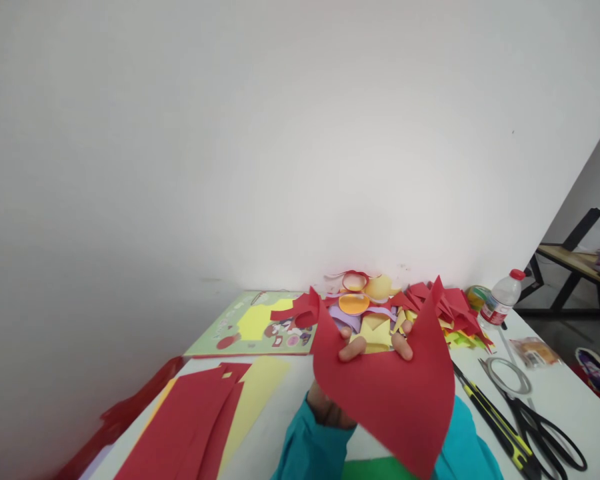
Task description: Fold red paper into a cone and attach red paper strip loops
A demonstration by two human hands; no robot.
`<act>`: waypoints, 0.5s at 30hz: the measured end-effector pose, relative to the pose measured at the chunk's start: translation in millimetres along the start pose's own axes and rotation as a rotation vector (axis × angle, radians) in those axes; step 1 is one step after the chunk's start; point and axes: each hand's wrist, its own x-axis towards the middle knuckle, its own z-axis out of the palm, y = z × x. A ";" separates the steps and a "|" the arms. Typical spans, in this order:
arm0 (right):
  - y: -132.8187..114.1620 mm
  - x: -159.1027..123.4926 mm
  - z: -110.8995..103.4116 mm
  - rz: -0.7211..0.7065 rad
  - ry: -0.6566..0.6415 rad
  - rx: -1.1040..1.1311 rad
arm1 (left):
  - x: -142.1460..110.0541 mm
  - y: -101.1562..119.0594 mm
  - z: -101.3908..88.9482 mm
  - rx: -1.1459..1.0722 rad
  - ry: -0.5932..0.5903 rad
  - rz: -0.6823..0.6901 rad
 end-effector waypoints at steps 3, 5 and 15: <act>1.5 2.8 -0.1 -0.022 0.025 0.033 | 1.4 2.7 -5.1 0.006 0.054 0.035; 2.1 5.8 -0.9 -0.034 0.025 0.042 | 1.7 2.4 -5.2 -0.003 0.086 0.049; -9.4 -3.2 12.0 -0.027 -0.013 0.125 | -2.6 10.1 -4.5 0.059 -0.014 -0.112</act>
